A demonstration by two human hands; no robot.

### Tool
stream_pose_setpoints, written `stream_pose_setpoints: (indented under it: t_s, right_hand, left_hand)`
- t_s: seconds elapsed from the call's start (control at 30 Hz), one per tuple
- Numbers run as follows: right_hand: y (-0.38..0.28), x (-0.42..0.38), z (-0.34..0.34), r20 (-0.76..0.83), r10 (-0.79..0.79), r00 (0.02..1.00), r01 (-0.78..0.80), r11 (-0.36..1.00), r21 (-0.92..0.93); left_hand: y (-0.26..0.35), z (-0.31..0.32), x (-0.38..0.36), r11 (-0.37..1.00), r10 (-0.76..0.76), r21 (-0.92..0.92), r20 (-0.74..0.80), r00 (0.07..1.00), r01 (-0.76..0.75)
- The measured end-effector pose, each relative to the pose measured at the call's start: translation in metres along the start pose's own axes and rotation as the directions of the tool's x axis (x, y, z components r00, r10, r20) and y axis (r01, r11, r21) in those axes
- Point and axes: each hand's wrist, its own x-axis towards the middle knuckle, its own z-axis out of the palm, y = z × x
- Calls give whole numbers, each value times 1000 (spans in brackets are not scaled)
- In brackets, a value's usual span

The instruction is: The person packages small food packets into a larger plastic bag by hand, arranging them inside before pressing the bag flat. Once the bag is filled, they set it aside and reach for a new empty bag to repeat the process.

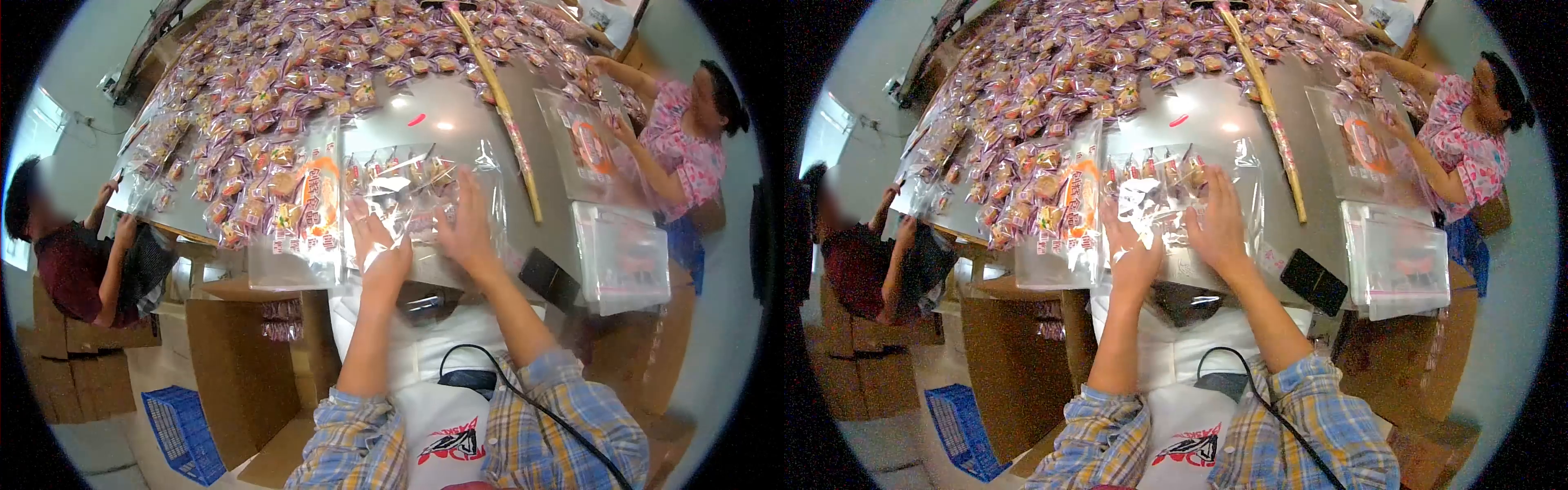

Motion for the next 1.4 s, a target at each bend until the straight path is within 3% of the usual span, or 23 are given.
stream_pose_setpoints:
  t_s: [0.07, 0.1, 0.2, 0.23, 0.27, 0.33, 0.4, 0.43, 0.5, 0.63, 0.73, 0.77, 0.87, 0.93, 0.97, 1.07, 1.1, 1.17, 1.23, 1.3, 1.4]
  right_hand:
    - [-5, -6, 6, -28, 83, 996, -79, 990, 119]
    - [-3, -8, 12, -42, 137, 990, -132, 984, 119]
    - [4, -8, 34, -106, 296, 949, -280, 948, 149]
    - [5, -4, 37, -139, 347, 927, -322, 930, 176]
    - [6, -2, 41, -170, 397, 902, -361, 909, 206]
    - [20, 8, 56, -233, 432, 872, -381, 895, 232]
    - [35, 15, 64, -193, 535, 822, -473, 832, 291]
    - [44, 18, 68, -185, 501, 845, -469, 862, 192]
    - [60, 25, 69, -158, 433, 887, -441, 898, -12]
    - [70, 42, 56, -239, 286, 928, -297, 955, -12]
    - [54, 48, 47, -332, 253, 909, -220, 966, 134]
    - [48, 48, 49, -300, 288, 909, -246, 954, 172]
    - [45, 46, 57, -180, 340, 923, -299, 928, 222]
    - [57, 52, 58, -78, 313, 947, -296, 939, 174]
    - [79, 48, 78, -187, 173, 967, -186, 981, -52]
    - [74, 45, 57, -76, 64, 995, -84, 954, -288]
    - [66, 57, 42, 207, 361, 909, -329, 928, -173]
    - [77, 56, 53, 174, 479, 861, -506, 840, 193]
    - [67, 63, 45, 154, 523, 838, -545, 794, 270]
    - [57, 59, 37, 18, 480, 877, -471, 852, 227]
    - [86, 55, 48, -62, 318, 946, -318, 948, 5]
  left_hand:
    - [10, 2, 2, 999, -30, -42, 11, 999, 31]
    - [12, 7, 5, 998, 23, -57, -64, 998, -27]
    - [18, 20, 20, 978, -10, -207, -83, 997, -8]
    - [23, 18, 27, 929, 111, -325, -219, 969, -180]
    - [24, 28, 30, 948, 16, -303, -250, 968, -94]
    - [28, 28, 47, 972, -25, -232, -260, 965, -37]
    - [32, 17, 54, 992, 40, -105, -293, 955, -73]
    - [33, 14, 56, 995, 76, -39, -302, 950, -92]
    - [32, 16, 60, 996, 17, -77, -268, 963, -39]
    - [30, 8, 59, 999, 49, 0, -239, 970, -51]
    - [30, 21, 55, 993, 32, 115, -260, 965, -2]
    - [31, 29, 54, 994, 101, 72, -332, 938, -81]
    - [30, 48, 56, 963, 264, -19, -124, 956, -269]
    - [37, 51, 59, 935, 353, 74, -137, 926, -346]
    - [39, 54, 66, 921, 383, 124, -111, 917, -370]
    - [37, 68, 82, 856, 476, 255, -52, 878, -449]
    - [36, 74, 86, 843, 500, 257, -50, 865, -473]
    - [35, 86, 93, 819, 526, 296, -46, 849, -492]
    - [38, 93, 95, 841, 468, 325, -37, 883, -432]
    - [38, 98, 97, 866, 423, 316, -48, 905, -388]
    - [31, 99, 103, 851, 404, 366, 1, 915, -376]
